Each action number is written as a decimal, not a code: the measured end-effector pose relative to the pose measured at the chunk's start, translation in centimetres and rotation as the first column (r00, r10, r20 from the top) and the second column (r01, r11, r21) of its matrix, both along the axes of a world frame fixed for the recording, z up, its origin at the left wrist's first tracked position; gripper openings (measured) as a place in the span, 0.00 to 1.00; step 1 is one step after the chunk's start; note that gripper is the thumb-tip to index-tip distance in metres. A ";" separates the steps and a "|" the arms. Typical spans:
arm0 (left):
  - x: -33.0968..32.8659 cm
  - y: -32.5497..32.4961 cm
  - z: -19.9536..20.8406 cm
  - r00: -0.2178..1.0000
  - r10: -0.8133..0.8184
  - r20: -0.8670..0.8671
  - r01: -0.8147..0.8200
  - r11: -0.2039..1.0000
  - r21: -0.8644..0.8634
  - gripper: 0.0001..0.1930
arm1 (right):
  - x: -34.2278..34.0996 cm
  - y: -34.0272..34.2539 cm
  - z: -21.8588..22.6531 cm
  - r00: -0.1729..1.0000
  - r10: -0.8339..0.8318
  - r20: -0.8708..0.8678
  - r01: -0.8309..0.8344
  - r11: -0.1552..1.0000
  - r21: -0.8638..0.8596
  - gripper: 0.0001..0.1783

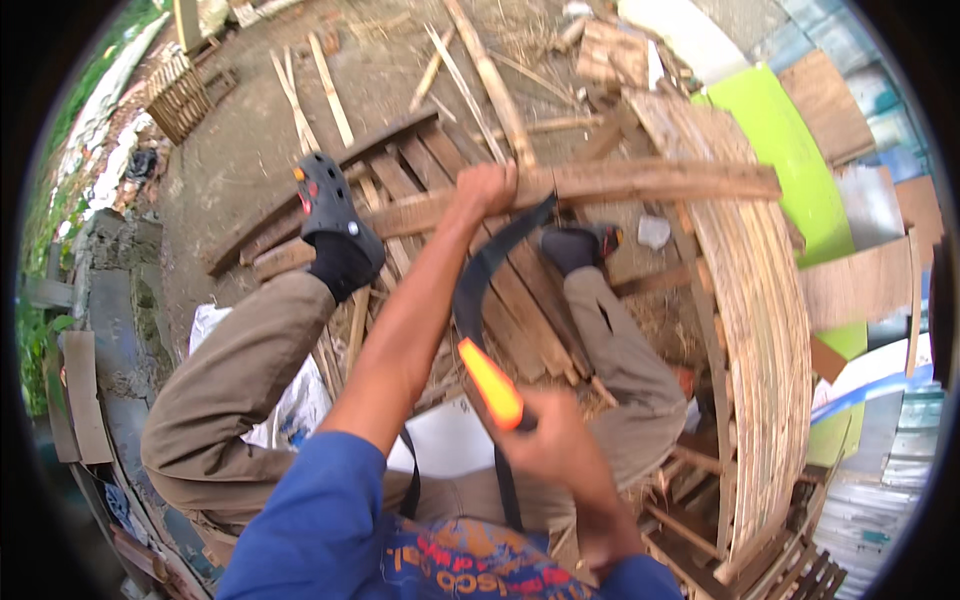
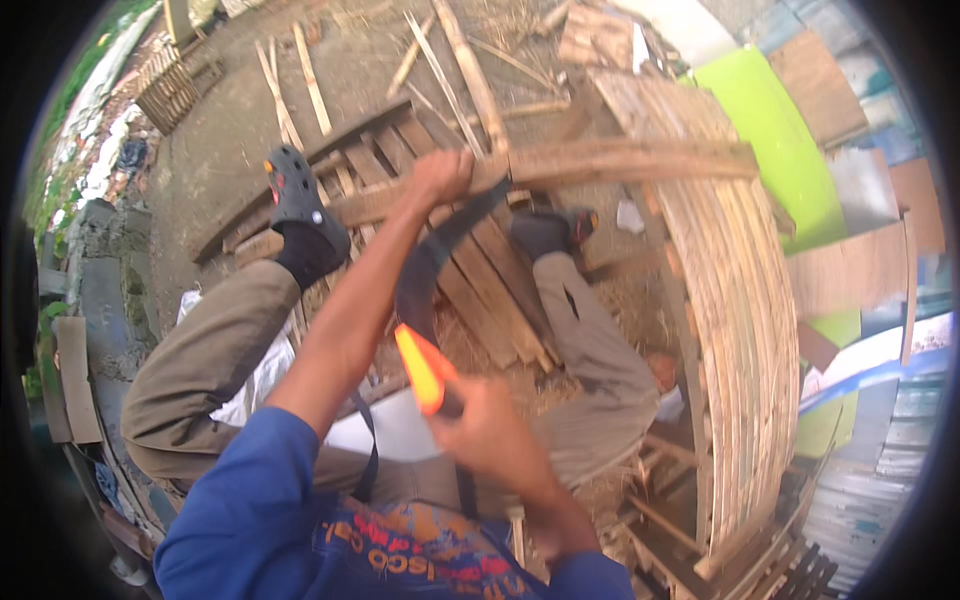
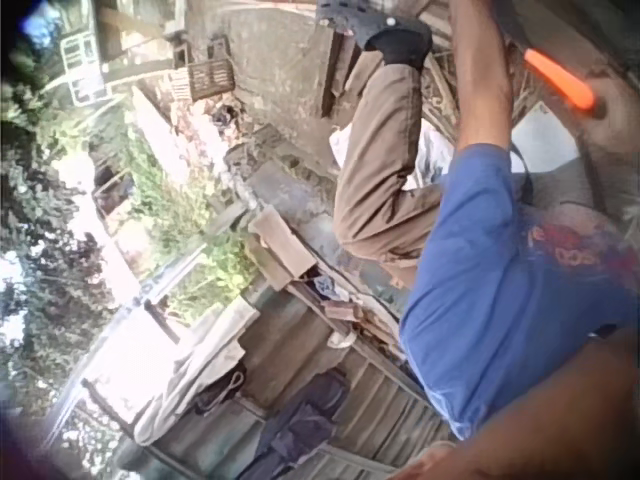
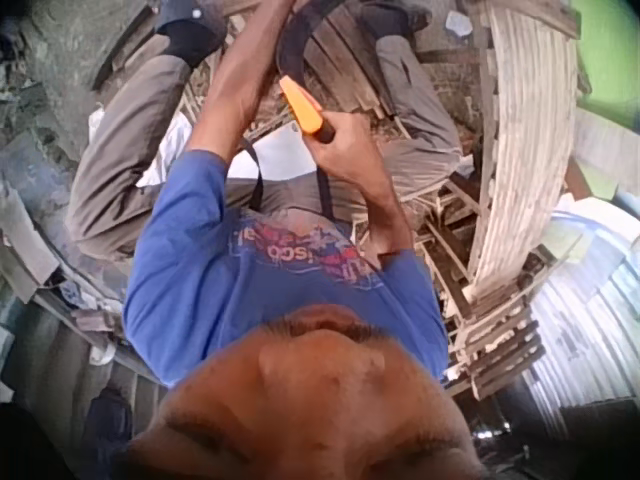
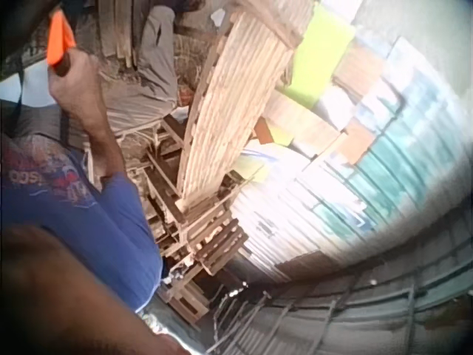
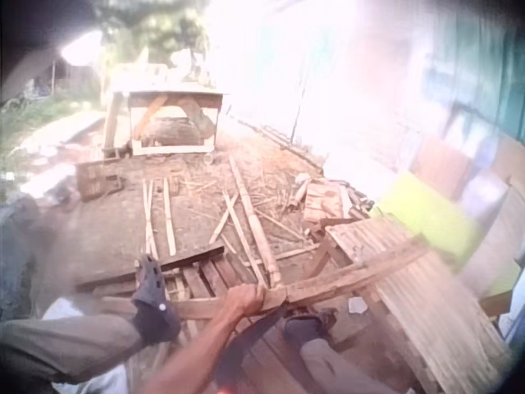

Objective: The person sits on the ground and uses a hand saw to cut a wooden plank resting on a makeshift support. The sawing continues throughout the clip with repetitive strokes.

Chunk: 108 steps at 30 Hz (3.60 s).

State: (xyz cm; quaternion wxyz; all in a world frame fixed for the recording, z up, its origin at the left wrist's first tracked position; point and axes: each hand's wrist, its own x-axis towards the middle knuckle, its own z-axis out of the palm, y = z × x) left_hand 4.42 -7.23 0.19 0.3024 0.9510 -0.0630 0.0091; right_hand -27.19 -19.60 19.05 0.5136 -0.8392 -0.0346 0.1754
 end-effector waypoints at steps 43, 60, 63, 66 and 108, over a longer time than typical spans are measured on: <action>-3.4 0.2 2.1 0.994 0.072 0.086 -0.063 0.993 -0.096 0.38 | -6.2 -5.4 -9.1 0.757 -0.311 0.574 0.388 0.922 -0.012 0.09; -0.6 0.6 2.3 0.992 -0.016 -0.125 0.003 0.995 -0.101 0.46 | -9.7 -6.7 -8.1 0.798 -0.252 0.547 0.441 0.863 -0.247 0.06; -0.6 1.0 2.5 0.987 -0.017 -0.160 0.000 0.995 -0.104 0.45 | -9.4 -7.3 -7.6 0.823 -0.244 0.514 0.418 0.872 -0.256 0.04; -0.7 0.8 2.7 0.984 -0.007 -0.178 -0.012 0.994 -0.106 0.45 | -6.9 -6.7 -7.3 0.820 -0.233 0.523 0.402 0.885 -0.235 0.04; -0.3 0.4 1.1 0.998 0.049 -0.037 -0.051 0.997 -0.063 0.31 | -9.8 -6.7 -7.3 0.846 -0.305 0.437 0.412 0.895 -0.172 0.03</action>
